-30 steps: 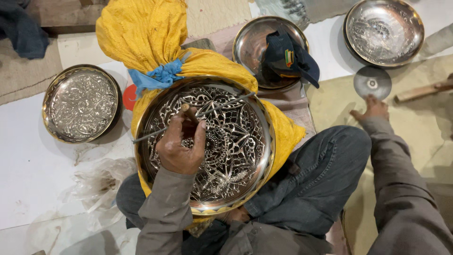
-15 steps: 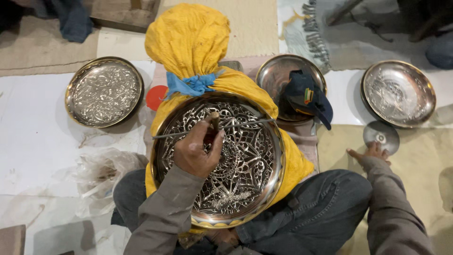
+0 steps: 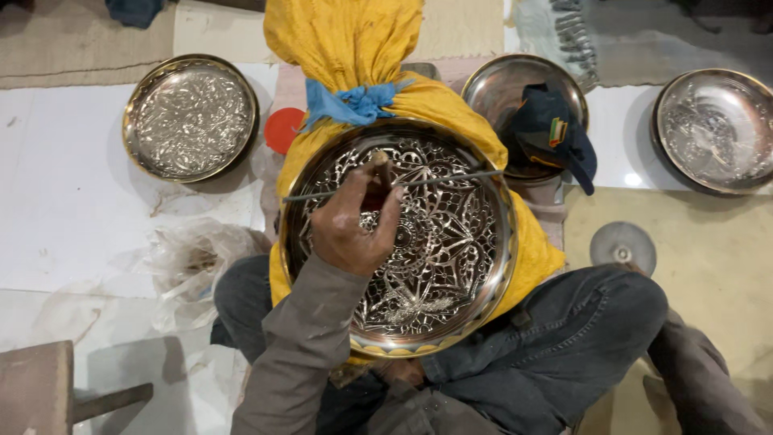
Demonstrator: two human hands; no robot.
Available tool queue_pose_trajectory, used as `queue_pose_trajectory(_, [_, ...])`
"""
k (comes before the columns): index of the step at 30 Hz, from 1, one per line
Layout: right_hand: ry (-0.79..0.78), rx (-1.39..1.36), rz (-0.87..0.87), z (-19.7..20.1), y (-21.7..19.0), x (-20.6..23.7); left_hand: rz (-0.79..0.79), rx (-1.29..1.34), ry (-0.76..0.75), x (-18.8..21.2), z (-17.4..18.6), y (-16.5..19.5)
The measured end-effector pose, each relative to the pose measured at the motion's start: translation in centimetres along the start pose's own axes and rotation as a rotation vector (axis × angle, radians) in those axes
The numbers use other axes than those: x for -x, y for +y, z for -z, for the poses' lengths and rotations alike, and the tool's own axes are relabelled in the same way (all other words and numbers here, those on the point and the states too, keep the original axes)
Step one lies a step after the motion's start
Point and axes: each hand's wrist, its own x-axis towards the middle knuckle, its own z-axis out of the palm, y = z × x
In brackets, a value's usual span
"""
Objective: The person sits on the floor with an ornate metal tray on their lap and engraves decorative patterns, holding a chisel against the tray and striking it with a wooden mallet. They then place a round gray stone on the tray and rub a small tool against it by hand.
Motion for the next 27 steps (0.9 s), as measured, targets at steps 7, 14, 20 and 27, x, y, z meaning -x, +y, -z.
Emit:
queue_pose_trajectory(7, [0.382,0.058,-0.015,0.0,0.0,-1.6,-0.008,0.053,-0.058,-0.1,-0.5,-0.4])
queue_pose_trajectory(14, [0.484,0.094,-0.037,-1.7,-2.1,-1.9,0.0,0.061,-0.061,0.2,-0.4,-0.5])
queue_pose_trajectory(20, [0.473,0.251,-0.159,-0.9,-3.6,0.0,0.001,0.065,-0.052,-0.1,-0.4,-0.2])
queue_pose_trajectory(27, [-0.033,-0.758,0.093,2.4,-0.5,-0.5,0.049,0.104,-0.094,-0.1,-0.2,0.0])
